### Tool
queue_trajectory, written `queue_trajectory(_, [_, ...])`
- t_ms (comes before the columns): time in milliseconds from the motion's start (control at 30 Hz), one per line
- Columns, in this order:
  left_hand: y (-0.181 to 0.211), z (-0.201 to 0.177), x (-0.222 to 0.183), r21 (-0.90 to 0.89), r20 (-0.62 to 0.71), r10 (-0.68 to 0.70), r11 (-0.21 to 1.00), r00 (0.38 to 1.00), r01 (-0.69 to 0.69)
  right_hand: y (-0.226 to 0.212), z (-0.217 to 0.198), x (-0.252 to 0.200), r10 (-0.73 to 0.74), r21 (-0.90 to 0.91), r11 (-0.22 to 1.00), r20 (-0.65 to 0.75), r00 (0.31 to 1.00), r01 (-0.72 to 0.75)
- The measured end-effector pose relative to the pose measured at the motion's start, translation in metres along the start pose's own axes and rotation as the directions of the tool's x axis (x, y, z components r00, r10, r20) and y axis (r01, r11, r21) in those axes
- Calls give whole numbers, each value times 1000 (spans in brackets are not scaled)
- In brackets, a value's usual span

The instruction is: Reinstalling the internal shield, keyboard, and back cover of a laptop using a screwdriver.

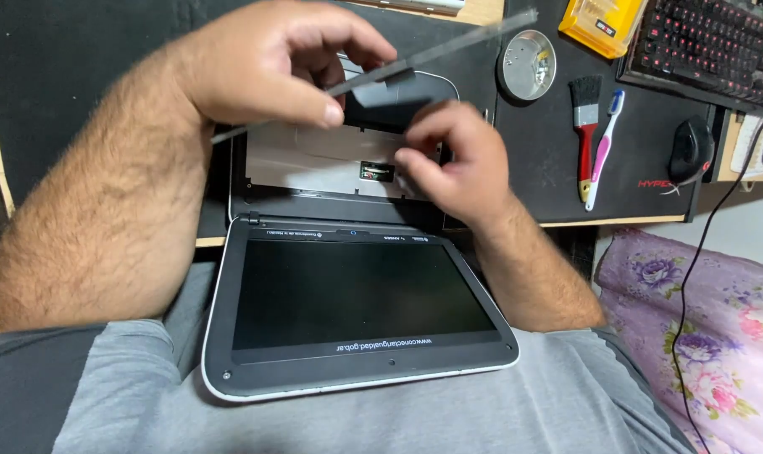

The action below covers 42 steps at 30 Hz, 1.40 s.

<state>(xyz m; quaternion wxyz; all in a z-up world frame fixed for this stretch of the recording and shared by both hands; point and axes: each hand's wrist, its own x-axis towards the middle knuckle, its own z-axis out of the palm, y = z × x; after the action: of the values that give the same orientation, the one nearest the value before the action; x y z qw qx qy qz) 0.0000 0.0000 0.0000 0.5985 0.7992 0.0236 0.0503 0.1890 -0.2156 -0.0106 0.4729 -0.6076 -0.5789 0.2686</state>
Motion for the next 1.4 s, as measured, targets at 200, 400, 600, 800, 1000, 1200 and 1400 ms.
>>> queue_trajectory(200, [-35, -12, -6, -389, -52, -14, 921, 999, -7, -4, 3, 4, 18, -579, 759, 475, 880, 297])
queue_trajectory(400, [-30, -12, -6, -388, -28, -151, 913, 988, 128, -9, 9, 11, 147, -715, 619, 512, 846, 325])
queue_trajectory(600, [-48, -15, -6, -450, 61, -226, 863, 972, 229, -13, 17, 8, 52, -770, 458, 522, 851, 444])
queue_trajectory(800, [-39, -13, -6, -404, 56, -236, 883, 970, 238, -3, 24, -2, -88, -777, 392, 501, 861, 492])
queue_trajectory(1000, [-40, -8, -4, -409, 28, -182, 895, 983, 177, -2, 25, -3, -169, -760, 354, 521, 837, 545])
queue_trajectory(1200, [-34, -4, 3, -384, 50, -52, 921, 997, 67, -18, 12, 2, 55, -776, 528, 436, 899, 344])
queue_trajectory(1400, [-6, 6, 2, 15, 61, 32, 999, 998, -33, -15, 0, -5, 80, 117, 990, 19, 997, -81])
